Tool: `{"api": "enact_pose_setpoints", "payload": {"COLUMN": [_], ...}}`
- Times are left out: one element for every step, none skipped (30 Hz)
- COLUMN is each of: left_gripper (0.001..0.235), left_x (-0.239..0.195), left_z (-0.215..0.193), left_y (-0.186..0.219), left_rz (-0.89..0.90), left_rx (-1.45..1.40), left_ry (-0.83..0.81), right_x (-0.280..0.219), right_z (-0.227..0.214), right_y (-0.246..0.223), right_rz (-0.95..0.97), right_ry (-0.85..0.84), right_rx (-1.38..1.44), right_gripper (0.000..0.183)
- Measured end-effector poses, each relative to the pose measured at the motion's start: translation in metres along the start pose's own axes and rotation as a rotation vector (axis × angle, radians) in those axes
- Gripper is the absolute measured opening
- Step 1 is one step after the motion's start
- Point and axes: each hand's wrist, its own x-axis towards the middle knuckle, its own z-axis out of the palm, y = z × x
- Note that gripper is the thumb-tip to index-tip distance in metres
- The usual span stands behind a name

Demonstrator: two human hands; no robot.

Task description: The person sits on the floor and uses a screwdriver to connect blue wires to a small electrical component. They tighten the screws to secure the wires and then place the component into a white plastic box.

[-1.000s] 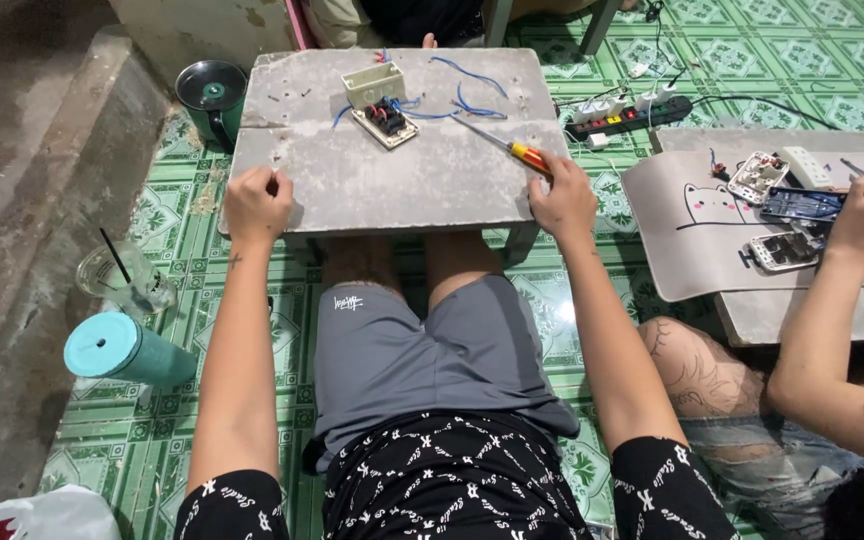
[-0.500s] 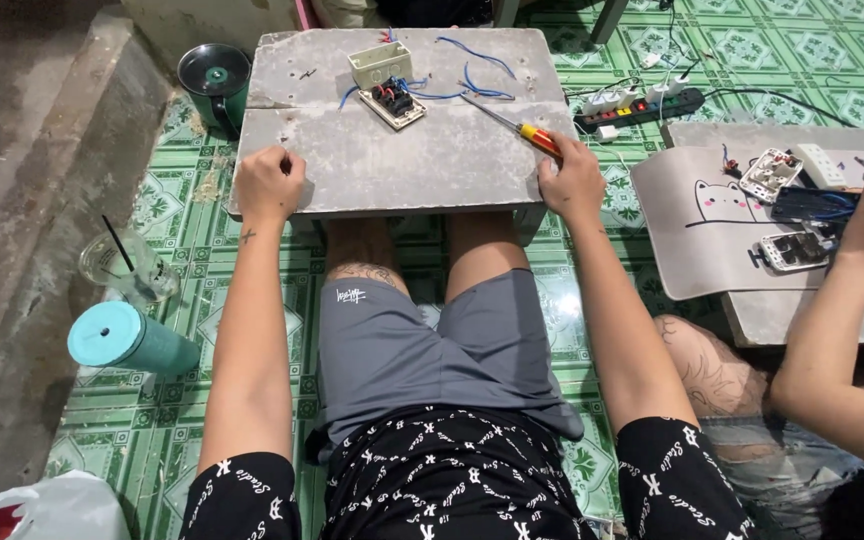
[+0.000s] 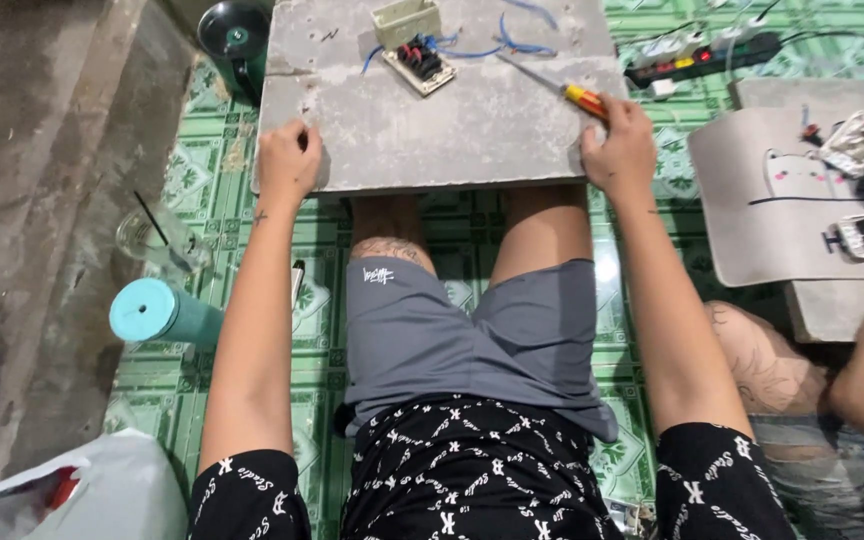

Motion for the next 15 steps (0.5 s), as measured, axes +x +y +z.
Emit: {"api": "enact_pose_setpoints", "payload": {"left_gripper": [0.036,0.033,0.03,0.03,0.028,0.026,0.026,0.024,0.023,0.023,0.026,0.029,0.029,0.029,0.029], "left_x": [-0.002,-0.004,-0.005,-0.01,-0.013,-0.016,-0.019,-0.022,-0.021,-0.019,-0.019,-0.019,-0.018,-0.017,-0.013], "left_z": [-0.001,-0.003,-0.004,-0.005,-0.008,-0.011,-0.011,-0.013,-0.012,-0.014,-0.013,-0.012,-0.01,-0.009,-0.01], "left_y": [-0.003,-0.005,-0.006,-0.006,-0.006,-0.006,-0.004,-0.002,0.002,0.003,0.004,0.006,0.006,0.007,0.007], "left_rz": [-0.007,0.062,0.131,0.124,0.137,0.15,0.15,0.17,0.196,0.203,0.172,0.142,0.144,0.15,0.158], "left_rx": [0.006,0.094,0.18,0.183,0.202,0.221,0.225,0.222,0.216,0.216,0.208,0.2,0.195,0.208,0.224], "left_ry": [-0.008,-0.026,-0.04,-0.045,-0.036,-0.027,-0.03,-0.003,0.026,0.025,0.023,0.021,0.02,0.02,0.022], "right_x": [-0.001,-0.003,-0.001,-0.002,-0.002,-0.001,-0.001,-0.001,0.001,0.003,0.004,0.006,0.008,0.011,0.016], "right_z": [0.0,0.0,-0.002,-0.003,-0.004,-0.005,-0.005,-0.006,-0.008,-0.008,-0.008,-0.009,-0.007,-0.005,-0.003], "right_y": [0.0,0.0,0.001,0.0,-0.001,-0.002,-0.004,-0.005,-0.006,-0.008,-0.008,-0.007,-0.004,-0.001,0.0], "right_rz": [0.003,-0.01,-0.028,-0.029,-0.039,-0.049,-0.046,-0.046,-0.043,-0.038,-0.038,-0.038,-0.036,-0.039,-0.042], "right_ry": [-0.011,0.007,0.027,0.019,0.019,0.019,0.016,0.017,0.024,0.029,0.034,0.04,0.042,0.042,0.047], "right_rx": [0.005,-0.006,-0.019,-0.015,-0.015,-0.015,-0.012,-0.021,-0.034,-0.033,-0.021,-0.008,-0.013,-0.016,-0.017], "right_gripper": [0.051,0.05,0.049,0.049,0.049,0.048,0.048,0.047,0.046,0.046,0.046,0.045,0.045,0.044,0.043]}}
